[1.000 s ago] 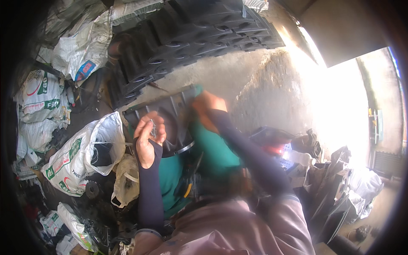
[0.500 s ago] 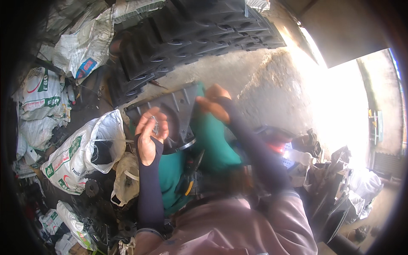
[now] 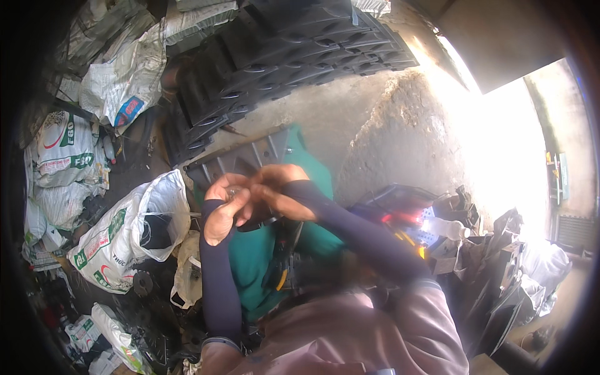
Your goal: The person uses a power drill to deburr a black plastic part, then switches to a sanding block and a scraper to smooth and clean the surface. The person handles the part repeatedly, flipping it to work on different areas.
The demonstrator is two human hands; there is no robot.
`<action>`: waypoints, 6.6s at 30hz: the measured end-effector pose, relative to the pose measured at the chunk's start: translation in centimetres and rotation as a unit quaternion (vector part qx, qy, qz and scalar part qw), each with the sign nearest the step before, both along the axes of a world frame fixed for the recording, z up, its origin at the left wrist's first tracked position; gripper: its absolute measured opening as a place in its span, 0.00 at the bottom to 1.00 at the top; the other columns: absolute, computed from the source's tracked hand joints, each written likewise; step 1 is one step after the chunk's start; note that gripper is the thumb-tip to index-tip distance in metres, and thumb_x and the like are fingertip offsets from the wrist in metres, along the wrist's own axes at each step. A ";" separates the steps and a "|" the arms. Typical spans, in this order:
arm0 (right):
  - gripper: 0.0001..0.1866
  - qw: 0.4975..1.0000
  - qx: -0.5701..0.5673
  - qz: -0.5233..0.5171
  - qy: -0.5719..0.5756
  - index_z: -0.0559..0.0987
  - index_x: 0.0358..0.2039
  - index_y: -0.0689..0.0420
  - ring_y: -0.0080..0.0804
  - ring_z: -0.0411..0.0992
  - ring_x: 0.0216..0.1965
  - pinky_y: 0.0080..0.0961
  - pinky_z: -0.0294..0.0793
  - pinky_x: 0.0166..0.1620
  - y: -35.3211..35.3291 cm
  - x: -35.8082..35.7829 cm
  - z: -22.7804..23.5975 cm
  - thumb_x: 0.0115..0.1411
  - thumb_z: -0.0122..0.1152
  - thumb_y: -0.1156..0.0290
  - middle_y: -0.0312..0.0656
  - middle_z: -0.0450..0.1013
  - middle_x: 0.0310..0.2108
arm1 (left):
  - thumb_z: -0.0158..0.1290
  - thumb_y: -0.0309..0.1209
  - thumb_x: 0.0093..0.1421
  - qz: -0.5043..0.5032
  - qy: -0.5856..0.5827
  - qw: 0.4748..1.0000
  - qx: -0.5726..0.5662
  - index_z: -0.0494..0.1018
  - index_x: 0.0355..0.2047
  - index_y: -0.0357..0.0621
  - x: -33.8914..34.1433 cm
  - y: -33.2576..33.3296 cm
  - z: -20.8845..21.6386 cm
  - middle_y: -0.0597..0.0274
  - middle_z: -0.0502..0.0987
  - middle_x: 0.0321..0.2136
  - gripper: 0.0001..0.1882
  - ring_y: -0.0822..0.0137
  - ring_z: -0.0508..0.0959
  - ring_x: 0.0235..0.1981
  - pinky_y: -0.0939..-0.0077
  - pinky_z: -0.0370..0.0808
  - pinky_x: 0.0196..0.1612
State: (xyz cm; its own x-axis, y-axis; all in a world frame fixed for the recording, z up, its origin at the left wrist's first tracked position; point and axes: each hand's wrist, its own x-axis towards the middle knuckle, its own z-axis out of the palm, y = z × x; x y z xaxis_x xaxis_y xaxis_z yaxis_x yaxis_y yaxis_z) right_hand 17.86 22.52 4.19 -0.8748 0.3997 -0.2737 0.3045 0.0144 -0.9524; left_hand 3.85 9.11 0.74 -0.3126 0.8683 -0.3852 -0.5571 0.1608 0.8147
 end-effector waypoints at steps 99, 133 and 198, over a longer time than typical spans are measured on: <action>0.17 0.893 -0.316 -0.235 -0.217 0.77 0.40 0.65 0.19 0.68 0.23 0.19 0.66 0.25 -9.7 8.2 -4.1 0.64 0.56 0.61 0.36 0.74 0.26 | 0.51 0.29 0.64 0.145 0.011 0.989 -0.013 0.69 0.45 0.38 -0.2 -0.4 -0.3 0.54 0.78 0.34 0.11 0.68 0.79 0.28 0.80 0.74 0.28; 0.10 0.865 0.482 0.001 -0.137 0.65 0.30 0.56 0.50 0.69 0.14 0.44 0.66 0.17 0.3 6.6 -4.9 0.52 0.57 0.71 0.49 0.67 0.14 | 0.50 0.30 0.65 0.132 0.011 0.991 -0.028 0.70 0.44 0.38 -0.5 0.1 0.4 0.56 0.77 0.32 0.10 0.75 0.73 0.21 0.85 0.65 0.21; 0.17 0.960 0.127 0.040 -0.245 0.80 0.38 0.58 0.32 0.74 0.27 0.29 0.73 0.34 2.0 2.6 -0.2 0.55 0.62 0.58 0.46 0.77 0.26 | 0.44 0.32 0.64 0.103 -0.012 0.995 -0.007 0.71 0.43 0.34 -1.3 -0.4 0.8 0.54 0.77 0.30 0.14 0.74 0.71 0.20 0.84 0.62 0.20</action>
